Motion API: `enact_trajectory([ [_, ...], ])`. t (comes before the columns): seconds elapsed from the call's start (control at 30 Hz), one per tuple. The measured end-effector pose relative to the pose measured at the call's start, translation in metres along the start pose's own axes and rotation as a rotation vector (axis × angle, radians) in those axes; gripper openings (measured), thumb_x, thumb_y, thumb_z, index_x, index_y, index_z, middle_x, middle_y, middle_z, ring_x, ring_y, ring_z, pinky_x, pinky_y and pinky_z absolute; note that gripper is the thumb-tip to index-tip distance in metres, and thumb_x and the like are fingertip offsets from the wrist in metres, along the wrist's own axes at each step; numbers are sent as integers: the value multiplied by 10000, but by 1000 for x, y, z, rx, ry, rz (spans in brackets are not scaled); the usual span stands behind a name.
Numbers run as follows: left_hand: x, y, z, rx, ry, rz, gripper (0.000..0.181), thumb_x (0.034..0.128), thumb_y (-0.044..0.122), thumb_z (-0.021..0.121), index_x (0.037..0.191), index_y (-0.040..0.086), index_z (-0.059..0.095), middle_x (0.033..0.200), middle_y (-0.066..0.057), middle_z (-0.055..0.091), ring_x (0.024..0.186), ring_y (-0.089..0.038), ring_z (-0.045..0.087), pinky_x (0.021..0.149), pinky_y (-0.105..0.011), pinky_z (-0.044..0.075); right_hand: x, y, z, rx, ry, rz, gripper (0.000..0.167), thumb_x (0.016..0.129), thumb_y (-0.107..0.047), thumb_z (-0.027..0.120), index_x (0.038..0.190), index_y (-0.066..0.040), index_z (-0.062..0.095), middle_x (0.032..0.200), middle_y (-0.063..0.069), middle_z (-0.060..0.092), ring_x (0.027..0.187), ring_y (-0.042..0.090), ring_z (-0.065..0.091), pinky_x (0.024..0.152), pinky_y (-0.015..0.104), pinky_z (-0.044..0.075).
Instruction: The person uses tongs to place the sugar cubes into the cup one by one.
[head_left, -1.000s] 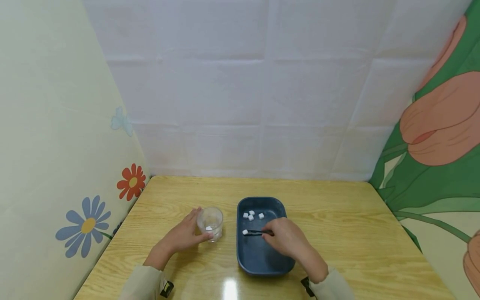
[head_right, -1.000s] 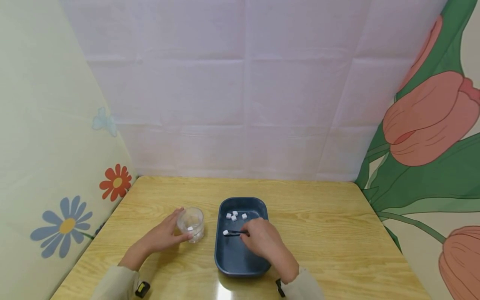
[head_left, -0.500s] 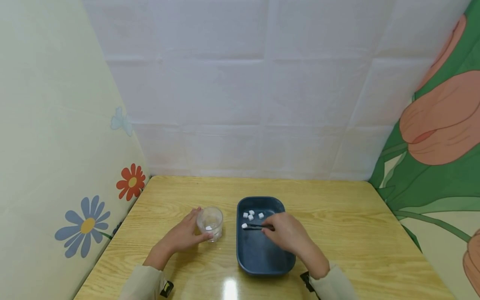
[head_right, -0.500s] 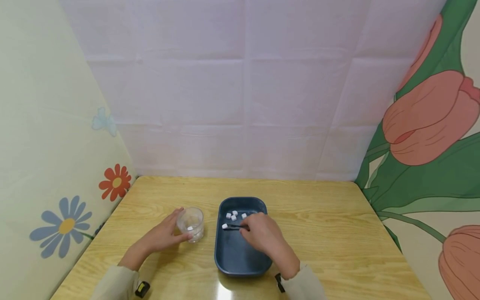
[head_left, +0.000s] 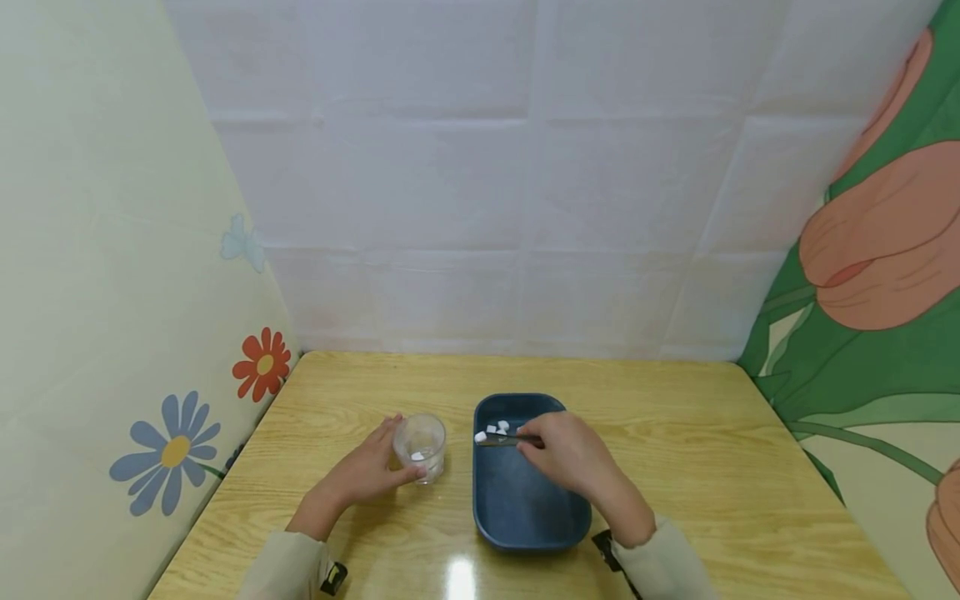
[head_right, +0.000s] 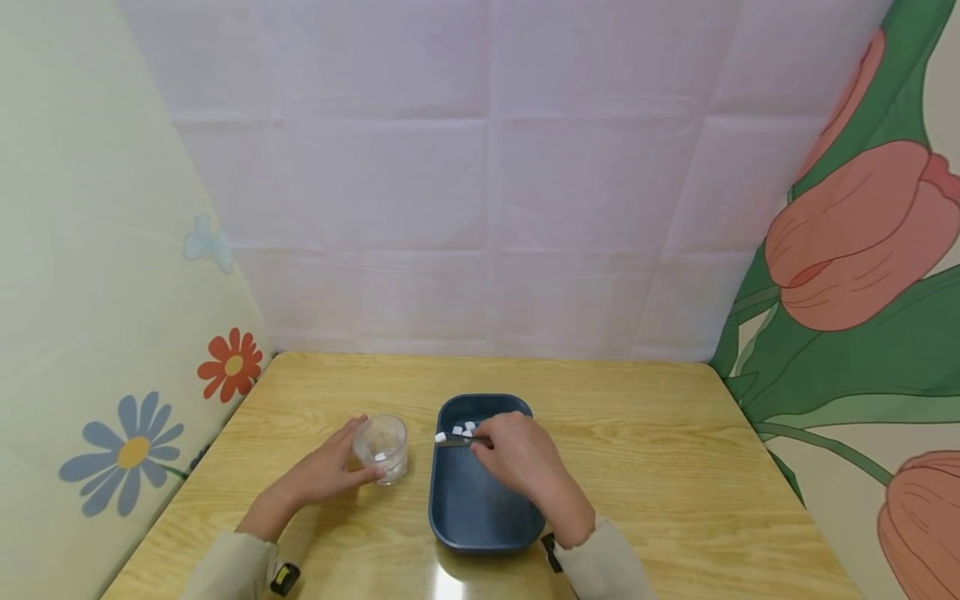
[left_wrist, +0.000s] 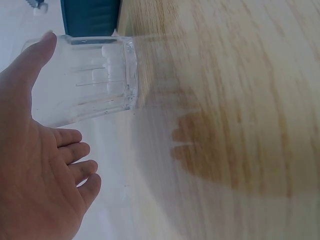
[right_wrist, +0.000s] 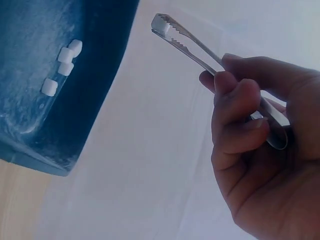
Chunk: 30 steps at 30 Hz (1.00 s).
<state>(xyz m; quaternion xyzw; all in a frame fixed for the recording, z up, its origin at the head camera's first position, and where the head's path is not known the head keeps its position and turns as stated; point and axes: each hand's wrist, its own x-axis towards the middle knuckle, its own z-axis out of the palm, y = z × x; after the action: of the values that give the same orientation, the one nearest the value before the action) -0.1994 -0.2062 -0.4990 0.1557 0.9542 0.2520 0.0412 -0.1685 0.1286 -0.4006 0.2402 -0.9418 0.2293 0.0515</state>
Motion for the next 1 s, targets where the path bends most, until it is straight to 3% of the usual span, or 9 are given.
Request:
enact_trajectory([
  [0.33, -1, 1, 0, 3, -3, -12, 1098, 858, 696, 659, 1591, -10, 247, 1644, -207, 260, 1500, -410, 276, 1140, -609, 338, 4, -7, -4, 27, 2, -15, 145, 928, -139, 731, 1045, -104, 808, 855, -54, 738, 554, 19, 474, 510, 224, 397],
  [0.73, -1, 2, -2, -2, -9, -5, 1091, 864, 681, 665, 1589, -18, 246, 1647, -208, 252, 1513, -411, 237, 1151, -613, 317, 11, -13, -6, 33, 0, -25, 119, 932, -142, 731, 1013, -117, 814, 733, -105, 659, 512, 41, 423, 481, 217, 342],
  [1.0, 0, 1, -2, -7, -19, -8, 1102, 861, 687, 664, 1592, -18, 236, 1651, -206, 243, 1518, -406, 226, 1156, -609, 311, 17, -19, -6, 28, 11, -51, 147, 946, -170, 710, 1044, -132, 812, 889, -48, 755, 593, -7, 506, 575, 227, 457],
])
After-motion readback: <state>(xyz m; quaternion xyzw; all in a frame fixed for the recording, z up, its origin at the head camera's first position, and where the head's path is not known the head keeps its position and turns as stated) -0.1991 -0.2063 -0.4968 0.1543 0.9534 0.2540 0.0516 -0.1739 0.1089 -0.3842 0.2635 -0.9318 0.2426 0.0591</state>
